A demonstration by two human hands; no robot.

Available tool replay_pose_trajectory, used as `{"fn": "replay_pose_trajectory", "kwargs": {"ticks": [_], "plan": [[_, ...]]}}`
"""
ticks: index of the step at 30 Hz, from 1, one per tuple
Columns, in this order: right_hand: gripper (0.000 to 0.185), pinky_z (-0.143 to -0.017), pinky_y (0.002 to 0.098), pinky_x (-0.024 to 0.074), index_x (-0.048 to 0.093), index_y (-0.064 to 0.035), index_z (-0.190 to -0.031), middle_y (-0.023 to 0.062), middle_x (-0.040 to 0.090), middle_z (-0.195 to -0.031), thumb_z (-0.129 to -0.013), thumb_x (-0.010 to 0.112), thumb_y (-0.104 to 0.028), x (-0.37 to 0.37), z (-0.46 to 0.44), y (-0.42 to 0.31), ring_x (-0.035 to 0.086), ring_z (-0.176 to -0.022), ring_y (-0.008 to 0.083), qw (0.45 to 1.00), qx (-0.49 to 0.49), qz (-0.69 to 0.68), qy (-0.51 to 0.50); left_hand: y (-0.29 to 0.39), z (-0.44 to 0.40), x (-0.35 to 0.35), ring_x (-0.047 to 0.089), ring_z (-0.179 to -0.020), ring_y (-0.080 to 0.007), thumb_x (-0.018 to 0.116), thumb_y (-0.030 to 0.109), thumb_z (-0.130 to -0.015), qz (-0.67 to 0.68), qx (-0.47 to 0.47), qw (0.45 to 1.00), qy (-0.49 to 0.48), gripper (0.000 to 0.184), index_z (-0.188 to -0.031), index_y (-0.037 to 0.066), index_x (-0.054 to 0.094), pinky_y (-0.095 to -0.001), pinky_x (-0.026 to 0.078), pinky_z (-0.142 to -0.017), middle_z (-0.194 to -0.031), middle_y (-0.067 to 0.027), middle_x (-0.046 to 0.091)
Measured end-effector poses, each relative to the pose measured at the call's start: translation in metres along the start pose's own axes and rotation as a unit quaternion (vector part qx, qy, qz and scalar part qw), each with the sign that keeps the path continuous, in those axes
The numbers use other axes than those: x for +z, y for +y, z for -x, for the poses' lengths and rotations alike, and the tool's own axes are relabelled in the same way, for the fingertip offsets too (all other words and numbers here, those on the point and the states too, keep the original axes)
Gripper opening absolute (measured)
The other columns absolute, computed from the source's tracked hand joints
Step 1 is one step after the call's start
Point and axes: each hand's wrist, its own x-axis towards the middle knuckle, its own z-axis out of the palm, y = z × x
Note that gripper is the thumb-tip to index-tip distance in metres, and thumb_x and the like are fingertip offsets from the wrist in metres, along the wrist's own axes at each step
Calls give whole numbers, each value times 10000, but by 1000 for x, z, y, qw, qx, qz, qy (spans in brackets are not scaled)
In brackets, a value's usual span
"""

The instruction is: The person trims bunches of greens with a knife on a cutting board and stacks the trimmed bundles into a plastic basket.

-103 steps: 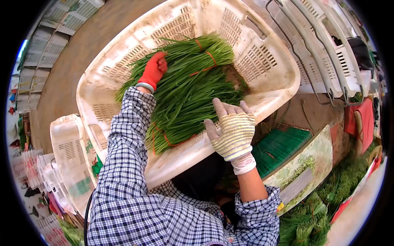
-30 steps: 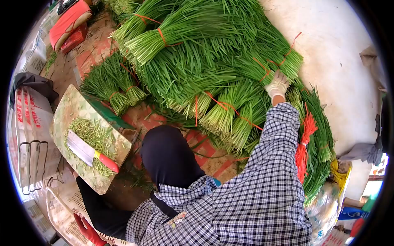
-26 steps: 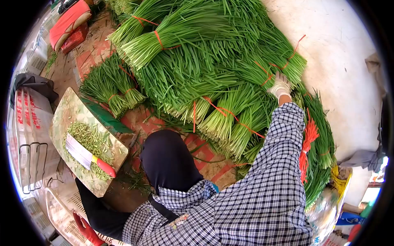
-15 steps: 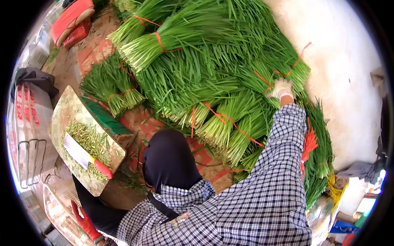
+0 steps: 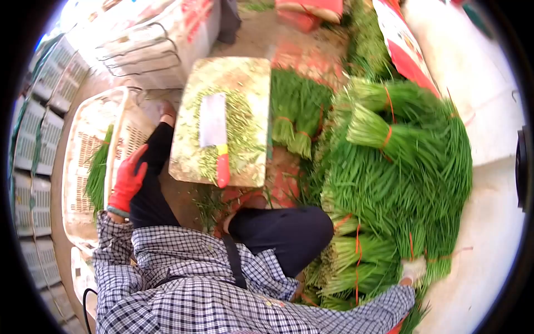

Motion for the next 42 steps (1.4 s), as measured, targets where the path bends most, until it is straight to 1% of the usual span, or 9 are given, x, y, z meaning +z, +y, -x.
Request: {"fn": "replay_pose_trajectory", "kwargs": {"ticks": [8, 15, 22, 25, 26, 31, 34, 37, 42], "plan": [[723, -965, 355, 476, 651, -162, -1066, 35, 622, -1175, -511, 881, -564, -113, -17, -13, 613, -1102, 192, 973, 6, 231, -29, 36, -37, -1, 624, -1094, -361, 639, 64, -810, 64, 130, 989, 31, 459, -1263, 12, 586, -395, 502, -960, -1206, -200, 641], [862, -972, 340, 482, 686, -205, -1152, 42, 648, -1199, -466, 849, -701, -143, -67, -11, 615, -1133, 177, 939, -33, 333, -83, 72, -44, 37, 621, -1045, -390, 634, 96, -857, 189, 205, 960, -34, 534, -1376, 58, 515, -421, 505, -906, -1168, -227, 639], [700, -1067, 386, 375, 674, -220, -1124, 38, 630, -1167, -549, 834, -587, -210, -88, 29, 560, -1177, 208, 911, -56, 365, 183, 99, -17, 61, 629, -958, -403, 593, 108, -878, 309, 210, 912, -172, 579, -1435, 69, 442, -442, 511, -836, -1080, -233, 651], [642, -1073, 400, 364, 654, -205, -1107, 62, 618, -1133, -566, 839, -495, -288, -58, 22, 560, -1143, 236, 887, -90, 356, 278, 108, 3, 95, 636, -984, -380, 587, 88, -881, 461, 262, 845, -68, 548, -1415, 56, 464, -433, 512, -855, -1084, -216, 652], [623, -1073, 406, 361, 646, -199, -1100, 71, 614, -1120, -570, 840, -462, -322, -27, 6, 562, -1127, 247, 877, -109, 349, 312, 112, 5, 67, 587, -1205, -312, 588, 151, -932, 455, 209, 838, -218, 587, -1472, 55, 381, -387, 466, -1024, -1352, -201, 564], [624, -1040, 424, 387, 622, -128, -1068, 143, 603, -1051, -544, 858, -368, -478, 187, -126, 574, -1058, 300, 895, -190, 204, 349, 137, 21, 105, 568, -1234, -294, 603, 193, -938, 513, 320, 774, -188, 583, -1461, 37, 396, -392, 461, -1032, -1327, -213, 581], [677, -994, 426, 426, 625, -61, -1078, 175, 610, -1029, -508, 862, -338, -514, 252, -185, 579, -1033, 332, 906, -218, 54, 358, 159, 30, 92, 537, -1267, -233, 651, 206, -939, 637, 250, 639, -352, 604, -1458, 19, 406, -363, 405, -1092, -1364, -151, 564], [791, -877, 442, 495, 639, -21, -1129, 195, 629, -999, -467, 865, -390, -514, 268, -226, 600, -949, 344, 870, -328, -66, 362, 181, 22, 87, 428, -1367, -246, 694, 317, -909, 673, 204, 606, -373, 781, -1511, 21, 293, -377, 366, -1123, -1475, -191, 443], [723, -919, 374, 519, 635, 26, -1137, 167, 680, -1009, -514, 899, -229, -468, 315, -304, 650, -948, 249, 792, -492, -352, 84, 180, 3, 42, 313, -1429, -216, 709, 308, -901, 848, 132, 459, -230, 808, -1516, 15, 275, -349, 322, -1144, -1549, -166, 336]]}}
